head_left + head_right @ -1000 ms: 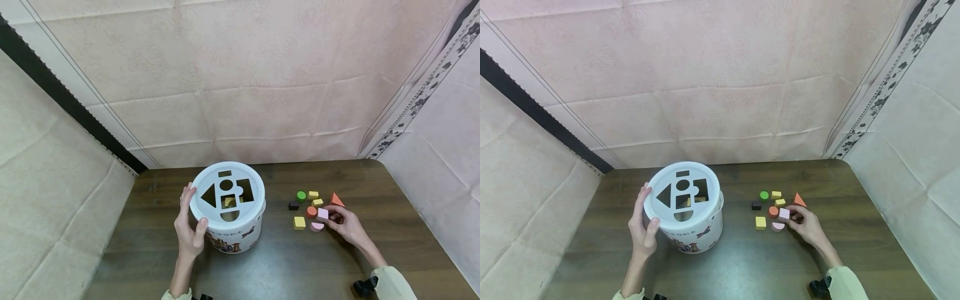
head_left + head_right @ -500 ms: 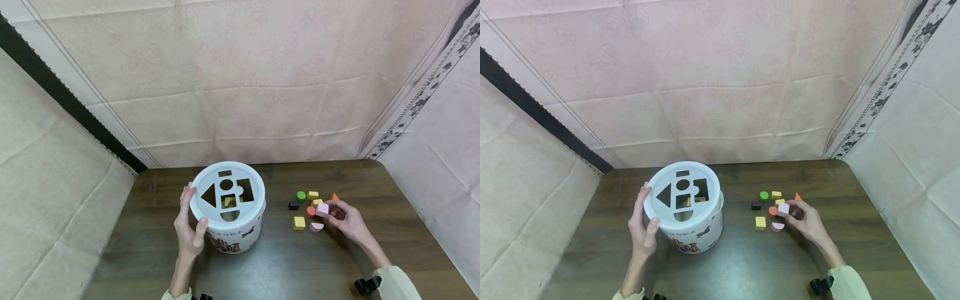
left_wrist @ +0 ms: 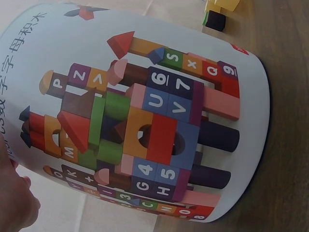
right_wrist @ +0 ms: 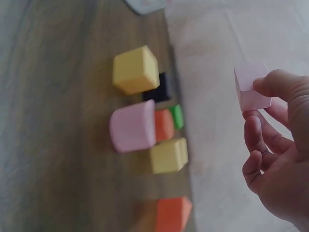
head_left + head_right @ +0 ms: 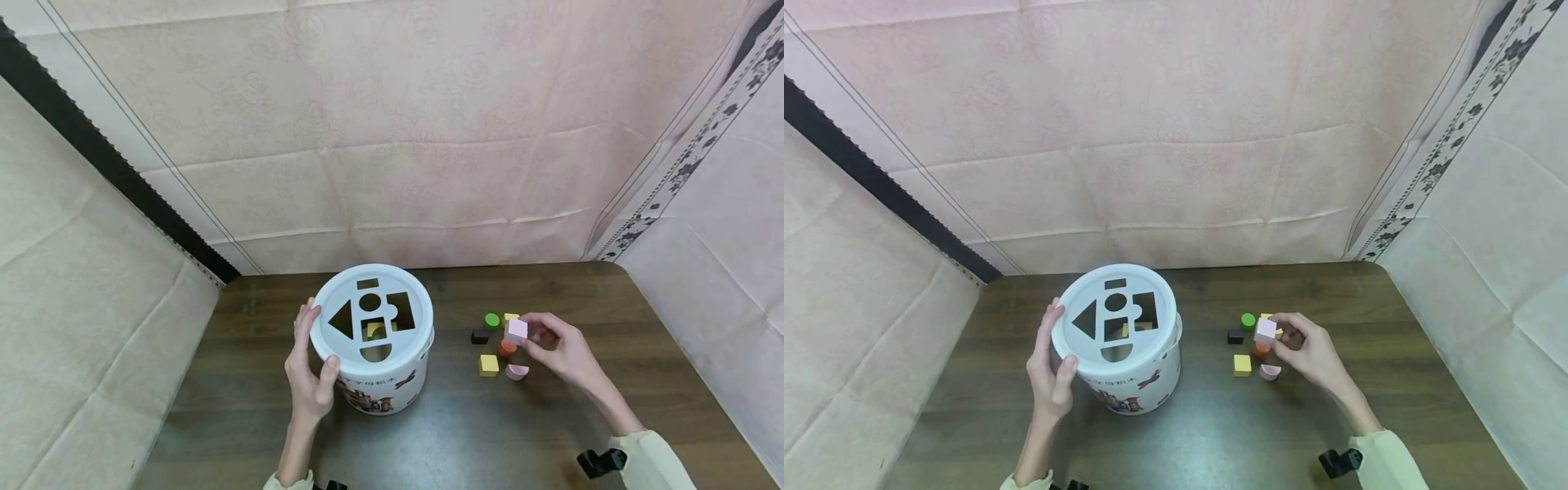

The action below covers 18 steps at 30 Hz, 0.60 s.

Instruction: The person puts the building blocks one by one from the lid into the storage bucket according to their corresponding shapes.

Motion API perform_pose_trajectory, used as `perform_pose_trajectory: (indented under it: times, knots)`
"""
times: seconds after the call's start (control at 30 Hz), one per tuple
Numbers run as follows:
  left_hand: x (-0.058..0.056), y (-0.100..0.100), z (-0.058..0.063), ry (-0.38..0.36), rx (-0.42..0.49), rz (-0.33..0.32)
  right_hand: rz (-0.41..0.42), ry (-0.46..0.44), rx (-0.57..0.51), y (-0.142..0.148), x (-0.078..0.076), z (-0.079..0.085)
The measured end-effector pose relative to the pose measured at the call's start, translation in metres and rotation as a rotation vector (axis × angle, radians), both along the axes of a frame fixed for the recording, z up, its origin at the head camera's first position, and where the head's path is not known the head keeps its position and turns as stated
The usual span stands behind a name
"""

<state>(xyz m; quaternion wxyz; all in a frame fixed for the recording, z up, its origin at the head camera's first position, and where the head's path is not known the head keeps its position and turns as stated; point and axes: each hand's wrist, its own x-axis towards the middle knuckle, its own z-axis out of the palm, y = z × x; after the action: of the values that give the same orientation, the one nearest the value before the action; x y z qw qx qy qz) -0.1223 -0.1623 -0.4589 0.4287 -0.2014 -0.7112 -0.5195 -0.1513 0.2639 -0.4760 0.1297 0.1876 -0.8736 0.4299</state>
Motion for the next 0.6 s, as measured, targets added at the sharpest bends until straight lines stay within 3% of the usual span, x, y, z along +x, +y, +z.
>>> perform_pose_trajectory:
  times: [0.6]
  knots:
    - [-0.001,0.000,0.001,0.014,-0.011,0.006,0.117,0.161,-0.037,-0.048,0.008,0.072]
